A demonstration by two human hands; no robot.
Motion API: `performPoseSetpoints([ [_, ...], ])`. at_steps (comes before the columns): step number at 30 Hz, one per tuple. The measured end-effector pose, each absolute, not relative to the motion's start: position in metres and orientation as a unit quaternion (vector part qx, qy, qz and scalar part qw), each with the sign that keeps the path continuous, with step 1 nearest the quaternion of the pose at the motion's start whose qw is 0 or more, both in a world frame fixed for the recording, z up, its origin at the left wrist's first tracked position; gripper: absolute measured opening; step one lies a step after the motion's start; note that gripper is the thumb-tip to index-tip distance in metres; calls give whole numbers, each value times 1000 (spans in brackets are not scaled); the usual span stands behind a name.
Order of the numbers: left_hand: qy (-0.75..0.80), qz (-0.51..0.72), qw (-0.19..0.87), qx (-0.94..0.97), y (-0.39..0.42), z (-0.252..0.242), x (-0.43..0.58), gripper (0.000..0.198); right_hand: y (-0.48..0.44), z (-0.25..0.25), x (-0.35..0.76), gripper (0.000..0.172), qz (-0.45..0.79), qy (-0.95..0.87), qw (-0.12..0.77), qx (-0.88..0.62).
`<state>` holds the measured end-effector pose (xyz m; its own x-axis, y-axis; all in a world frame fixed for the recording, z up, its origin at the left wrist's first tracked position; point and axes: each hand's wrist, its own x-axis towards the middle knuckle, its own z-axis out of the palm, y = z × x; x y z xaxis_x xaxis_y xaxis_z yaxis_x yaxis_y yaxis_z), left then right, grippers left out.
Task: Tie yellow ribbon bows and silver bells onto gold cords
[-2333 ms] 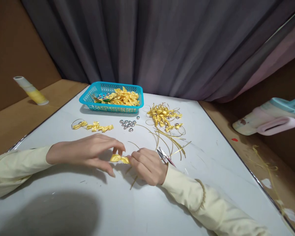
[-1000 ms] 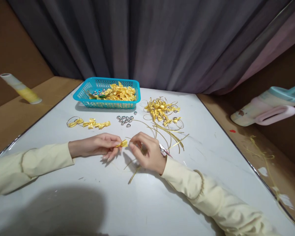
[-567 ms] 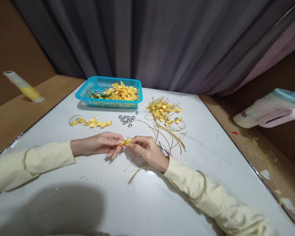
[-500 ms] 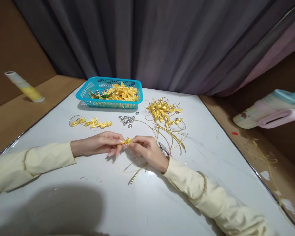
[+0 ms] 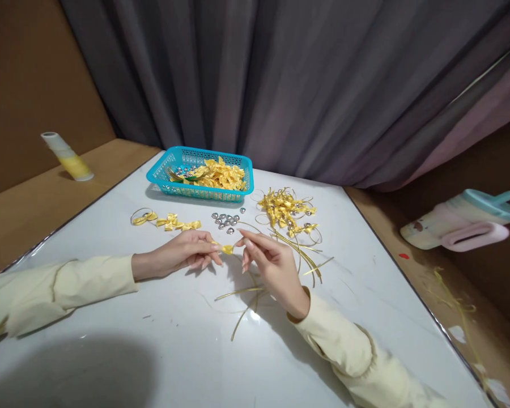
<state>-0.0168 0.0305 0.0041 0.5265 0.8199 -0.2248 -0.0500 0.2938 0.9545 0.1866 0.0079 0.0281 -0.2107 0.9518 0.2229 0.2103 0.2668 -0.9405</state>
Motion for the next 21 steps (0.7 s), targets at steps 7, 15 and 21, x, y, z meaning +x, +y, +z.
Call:
performPoseSetpoints([
  [7, 344, 313, 723, 510, 30, 1, -18, 20, 11, 24, 180, 33, 443, -655, 303, -533],
  [15, 331, 295, 722, 531, 28, 2, -17, 23, 10, 17, 180, 35, 593, -570, 302, -482],
  [21, 331, 253, 731, 540, 28, 3, -16, 28, 7, 23, 176, 33, 572, -578, 318, -487],
])
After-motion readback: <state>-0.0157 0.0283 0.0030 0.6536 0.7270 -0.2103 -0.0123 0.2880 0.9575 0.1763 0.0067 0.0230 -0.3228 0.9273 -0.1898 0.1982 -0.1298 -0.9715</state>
